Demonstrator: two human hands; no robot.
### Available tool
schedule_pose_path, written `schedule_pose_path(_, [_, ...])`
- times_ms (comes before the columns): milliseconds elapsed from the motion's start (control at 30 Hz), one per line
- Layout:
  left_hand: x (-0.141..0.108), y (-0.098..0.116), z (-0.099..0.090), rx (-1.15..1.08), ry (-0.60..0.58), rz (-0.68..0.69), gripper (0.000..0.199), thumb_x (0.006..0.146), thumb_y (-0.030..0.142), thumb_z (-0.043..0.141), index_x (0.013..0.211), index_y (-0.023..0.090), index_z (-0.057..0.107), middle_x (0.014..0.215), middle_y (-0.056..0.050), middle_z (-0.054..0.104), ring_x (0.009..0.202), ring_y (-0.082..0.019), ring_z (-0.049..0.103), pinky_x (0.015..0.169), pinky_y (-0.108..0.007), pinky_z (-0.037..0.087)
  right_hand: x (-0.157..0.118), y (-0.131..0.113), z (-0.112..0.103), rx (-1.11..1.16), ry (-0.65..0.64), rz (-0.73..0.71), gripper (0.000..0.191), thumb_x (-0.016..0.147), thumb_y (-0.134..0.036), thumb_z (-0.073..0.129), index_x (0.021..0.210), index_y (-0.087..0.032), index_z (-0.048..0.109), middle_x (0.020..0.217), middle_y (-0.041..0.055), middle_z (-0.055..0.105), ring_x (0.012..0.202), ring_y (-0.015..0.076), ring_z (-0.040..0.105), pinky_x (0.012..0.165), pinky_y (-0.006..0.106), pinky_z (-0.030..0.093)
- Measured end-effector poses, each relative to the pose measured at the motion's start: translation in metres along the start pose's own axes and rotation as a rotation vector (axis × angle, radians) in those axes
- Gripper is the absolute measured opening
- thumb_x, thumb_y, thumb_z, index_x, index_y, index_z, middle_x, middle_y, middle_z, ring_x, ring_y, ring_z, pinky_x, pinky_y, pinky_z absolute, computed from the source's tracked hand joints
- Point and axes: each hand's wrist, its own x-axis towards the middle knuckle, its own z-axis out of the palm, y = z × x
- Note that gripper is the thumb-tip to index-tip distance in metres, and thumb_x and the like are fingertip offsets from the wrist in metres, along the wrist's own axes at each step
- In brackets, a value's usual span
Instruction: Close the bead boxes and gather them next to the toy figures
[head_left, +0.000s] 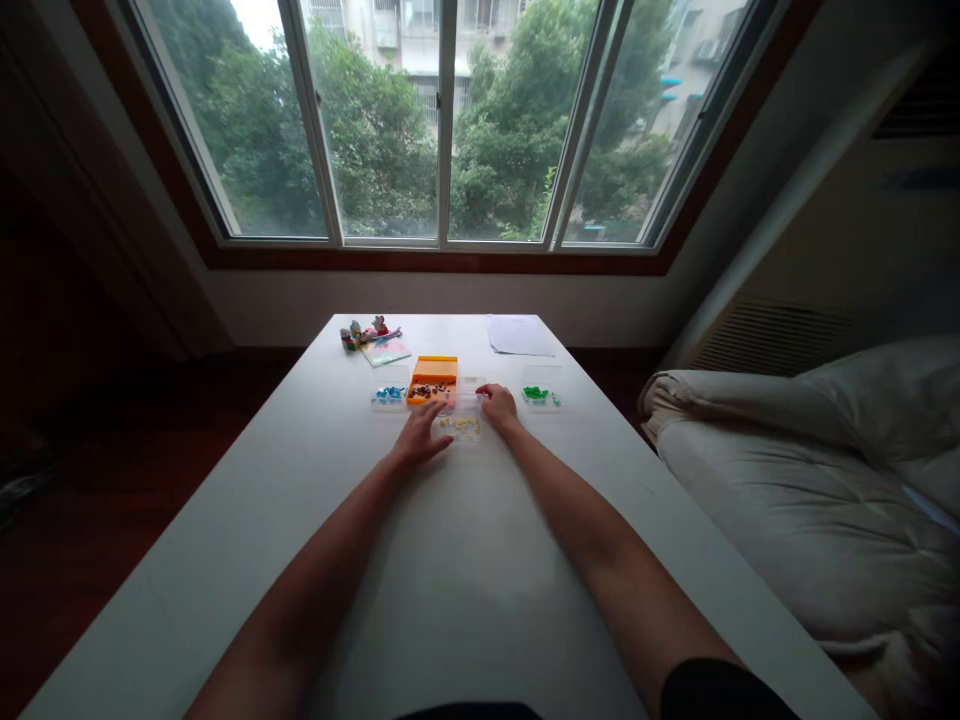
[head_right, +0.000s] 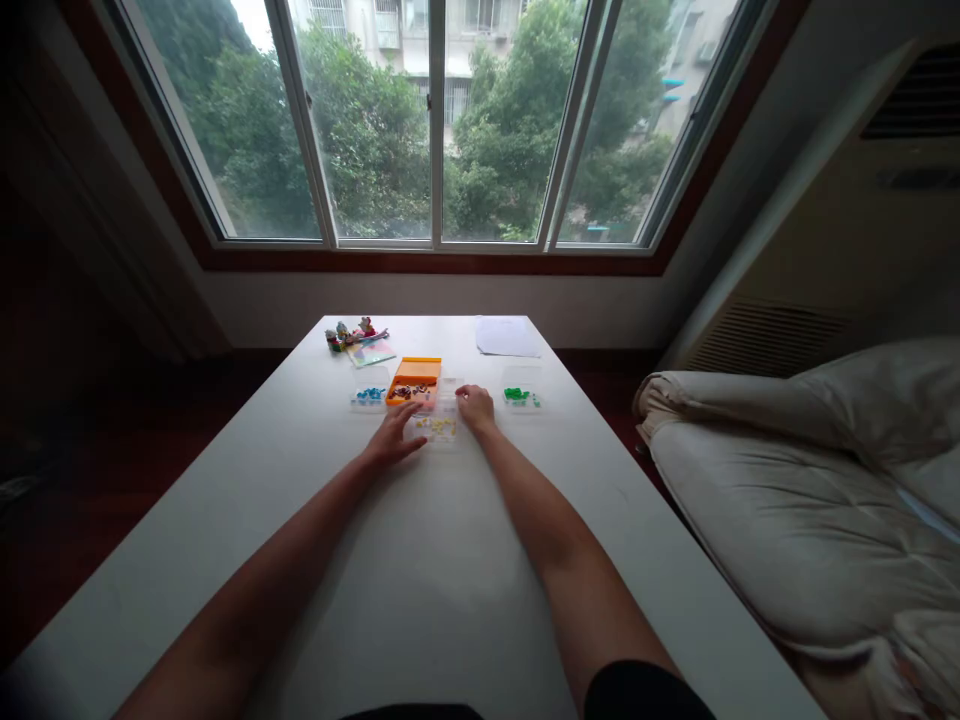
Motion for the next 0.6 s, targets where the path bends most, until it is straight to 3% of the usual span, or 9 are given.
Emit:
schedule_pose_path(67, [0.002,-0.001,0.000,-0.018,-0.006,0.023,0.073,0.079,0.031,0.078,0.147,0.023,0.052,0.156,-0.014,0.046,0.145,-0.032,0.040,0.121,-0.050,0.035,-0.003,0.003,-0.003,0.080,0.036,0.023,0.027,0.088,-0.018,0.052,0.101,-0.020,0.075,0.104,0.0054,0.073,0.095,0.0181,0.065,0.090,0.028,0.048])
schedule_pose_path(300, [0.004,0.000,-0.002,-0.008,-0.106,0.049,0.067,0.078,0.030,0.079,0.141,0.026,0.058,0.143,-0.010,0.059,0.131,-0.030,0.055,0.115,-0.048,0.041,-0.005,0.022,-0.015,0.273,0.290,0.130,0.030,0.085,-0.024,0.047,0.098,-0.017,0.073,0.099,0.0085,0.070,0.084,0.0197,0.064,0.083,0.030,0.051])
schedule_pose_path(600, [0.001,-0.004,0.003,0.011,-0.032,0.033,0.065,0.079,0.034,0.079,0.140,0.023,0.058,0.139,-0.011,0.061,0.126,-0.029,0.057,0.109,-0.045,0.046,-0.010,0.010,-0.034,0.215,0.516,0.114,0.033,0.089,-0.020,0.037,0.102,-0.015,0.067,0.109,0.0127,0.062,0.087,0.0203,0.061,0.084,0.030,0.048])
